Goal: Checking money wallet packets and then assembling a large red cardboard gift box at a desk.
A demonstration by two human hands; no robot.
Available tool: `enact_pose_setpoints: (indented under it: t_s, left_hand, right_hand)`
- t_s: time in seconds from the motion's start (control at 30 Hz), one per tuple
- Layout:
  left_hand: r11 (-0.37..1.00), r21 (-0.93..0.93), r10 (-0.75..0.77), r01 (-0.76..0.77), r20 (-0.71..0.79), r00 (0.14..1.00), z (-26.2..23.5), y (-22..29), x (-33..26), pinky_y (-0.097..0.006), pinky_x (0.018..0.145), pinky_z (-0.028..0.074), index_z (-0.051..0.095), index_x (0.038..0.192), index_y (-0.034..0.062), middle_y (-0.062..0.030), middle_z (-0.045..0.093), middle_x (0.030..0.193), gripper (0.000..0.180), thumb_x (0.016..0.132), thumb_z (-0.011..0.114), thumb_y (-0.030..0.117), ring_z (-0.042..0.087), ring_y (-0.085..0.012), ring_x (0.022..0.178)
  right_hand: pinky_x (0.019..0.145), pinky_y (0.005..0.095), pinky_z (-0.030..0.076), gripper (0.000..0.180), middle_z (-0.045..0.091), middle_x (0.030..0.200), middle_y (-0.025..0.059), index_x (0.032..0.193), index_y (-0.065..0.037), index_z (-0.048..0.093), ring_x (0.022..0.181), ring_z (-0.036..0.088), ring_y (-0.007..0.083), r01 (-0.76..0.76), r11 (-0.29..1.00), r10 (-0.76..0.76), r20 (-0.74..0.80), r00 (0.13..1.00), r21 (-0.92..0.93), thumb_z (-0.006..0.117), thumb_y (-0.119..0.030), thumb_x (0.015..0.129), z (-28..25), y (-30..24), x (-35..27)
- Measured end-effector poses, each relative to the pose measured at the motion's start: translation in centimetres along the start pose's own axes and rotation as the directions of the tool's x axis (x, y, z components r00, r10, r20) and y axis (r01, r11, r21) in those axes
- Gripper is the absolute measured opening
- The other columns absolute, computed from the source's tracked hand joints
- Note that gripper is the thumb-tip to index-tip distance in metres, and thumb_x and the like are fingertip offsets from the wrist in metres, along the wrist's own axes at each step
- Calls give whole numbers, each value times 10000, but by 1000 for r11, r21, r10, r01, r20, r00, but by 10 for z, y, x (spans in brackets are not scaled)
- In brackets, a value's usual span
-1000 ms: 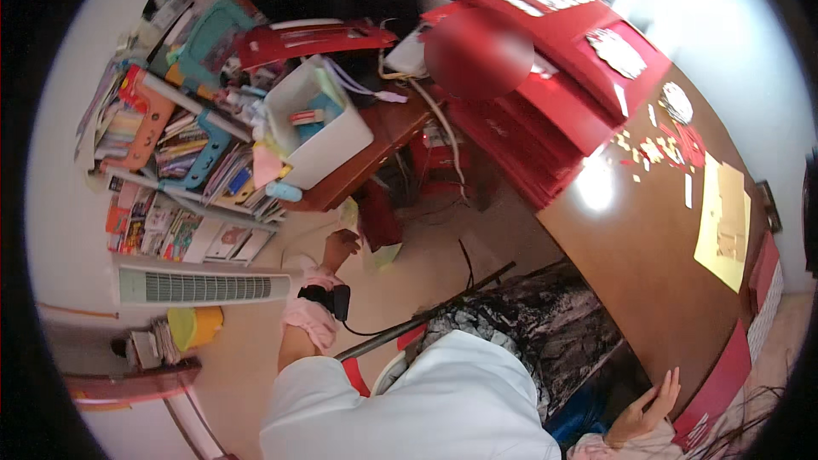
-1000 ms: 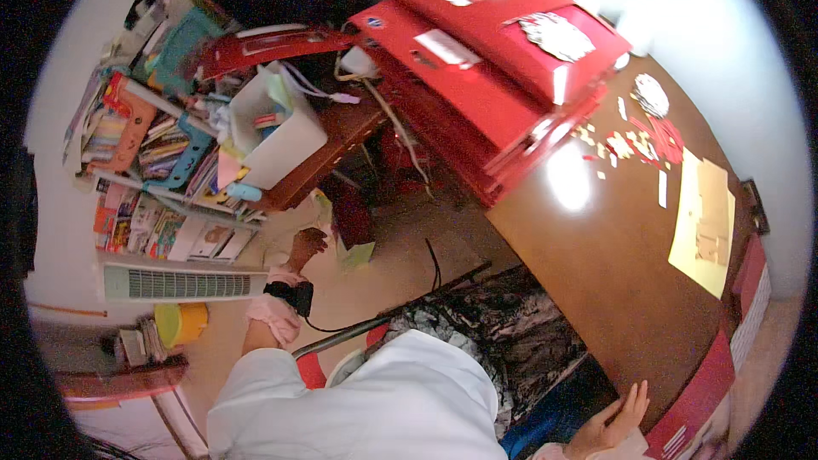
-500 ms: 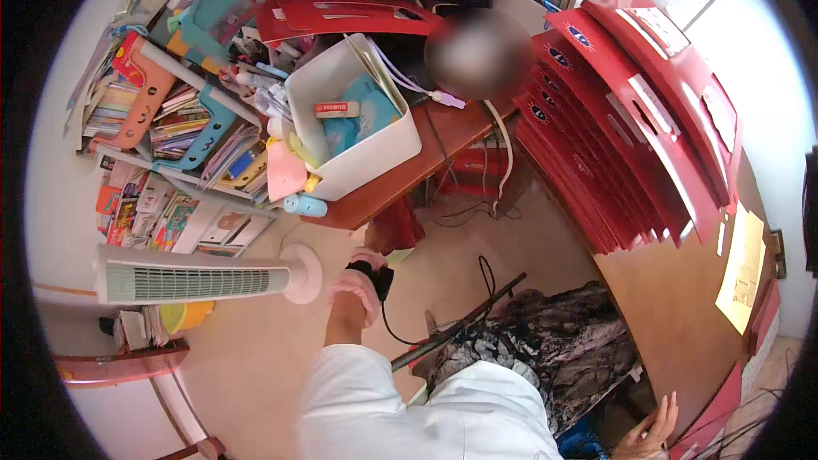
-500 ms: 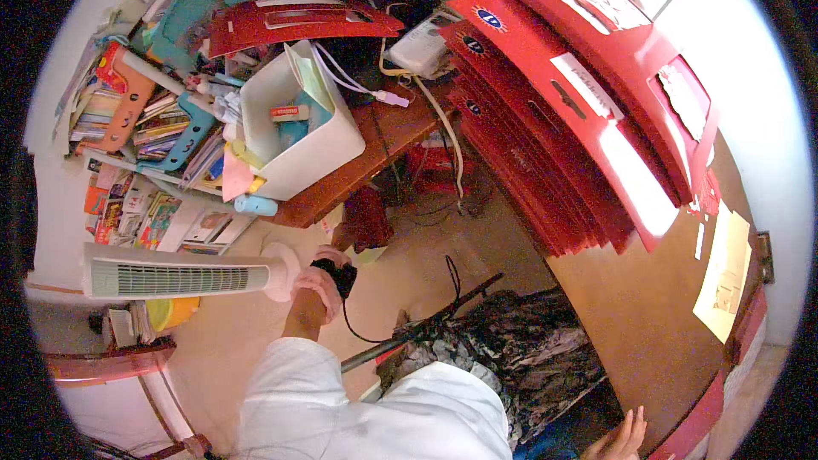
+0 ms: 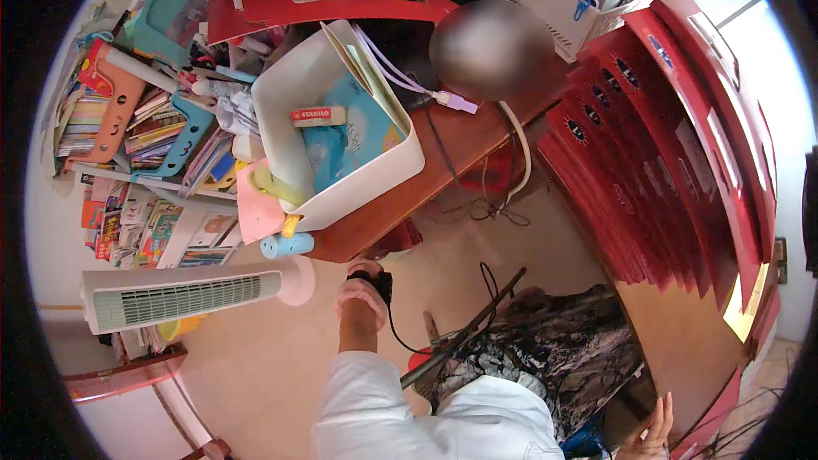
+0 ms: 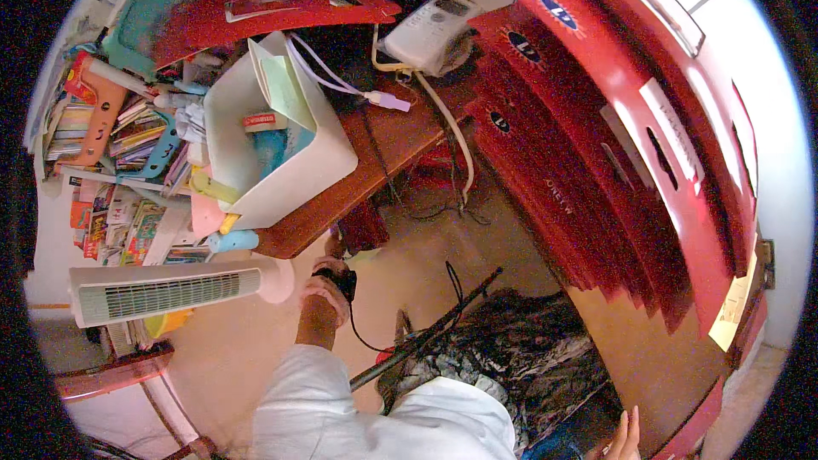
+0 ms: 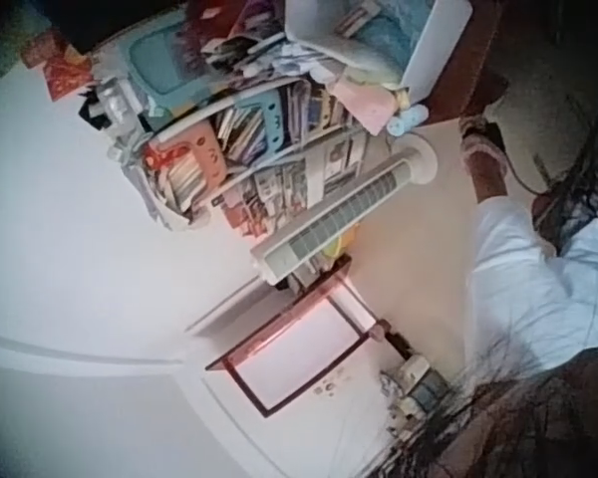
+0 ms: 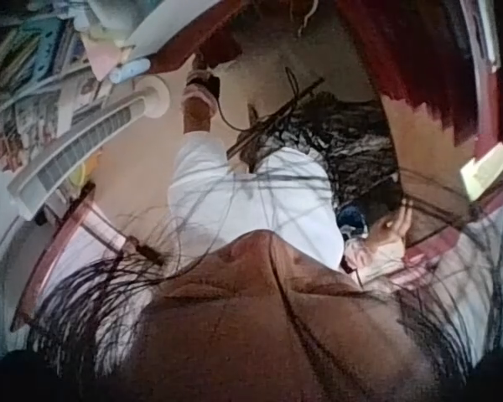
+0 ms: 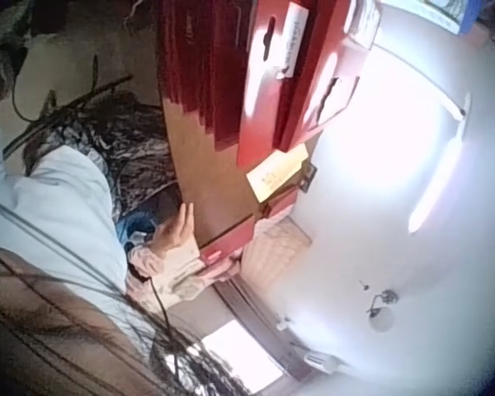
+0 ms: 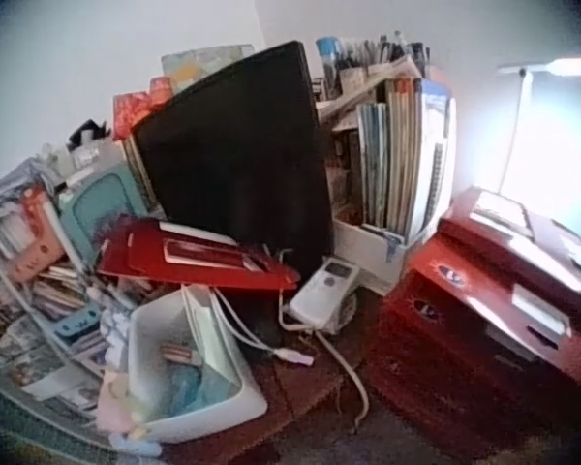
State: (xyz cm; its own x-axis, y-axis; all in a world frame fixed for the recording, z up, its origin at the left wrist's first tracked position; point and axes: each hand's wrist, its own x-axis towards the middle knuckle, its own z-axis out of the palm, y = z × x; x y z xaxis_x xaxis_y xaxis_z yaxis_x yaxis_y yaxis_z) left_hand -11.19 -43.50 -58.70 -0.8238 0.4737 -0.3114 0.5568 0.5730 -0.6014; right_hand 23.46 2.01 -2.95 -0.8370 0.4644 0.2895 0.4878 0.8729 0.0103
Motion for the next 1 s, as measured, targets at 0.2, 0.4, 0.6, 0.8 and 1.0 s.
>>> enact_pose_setpoints:
  t_s: [0.2,0.4,0.6,0.8,1.0]
  left_hand:
    - [827,-528,179,192,572,801,-50,-30,-28,-361,794,517,693,1053,164,-109,615,1206,360,757,559,320,619,-248,1028]
    - [471,-653,179,593,729,661,-122,-7,41,-296,921,481,705,1052,195,-59,629,1206,406,682,674,357,598,-196,1115]
    - [132,-674,-11,727,732,681,42,-32,46,-323,918,488,701,1059,165,-86,622,1211,397,710,645,346,600,-215,1107]
    - [417,-707,-87,571,594,800,-8,-68,56,-354,963,457,662,1139,177,-82,552,1313,448,747,621,389,539,-249,1189]
    - [548,-679,19,489,595,804,-142,-95,21,-390,1008,425,620,1215,177,-72,497,1393,528,740,639,405,501,-256,1248]
  right_hand:
    - [886,392,503,315,627,1177,192,1151,18,614,1057,612,354,28,997,-31,38,999,74,463,62,878,9,4,5]
    - [844,394,528,291,625,1170,195,1145,17,610,1021,629,356,21,999,-19,58,998,-33,462,51,897,4,-8,1]
    - [857,406,524,385,616,1192,186,1311,-24,476,1047,613,381,94,990,-98,28,995,108,482,-4,927,13,16,-8]
    - [958,417,461,344,575,1226,229,1183,68,572,1109,578,375,-19,984,4,80,997,179,436,109,870,28,33,-26]
    - [968,410,451,338,571,1234,229,1182,64,576,1125,572,362,-97,978,89,51,995,187,455,115,871,20,36,-32]
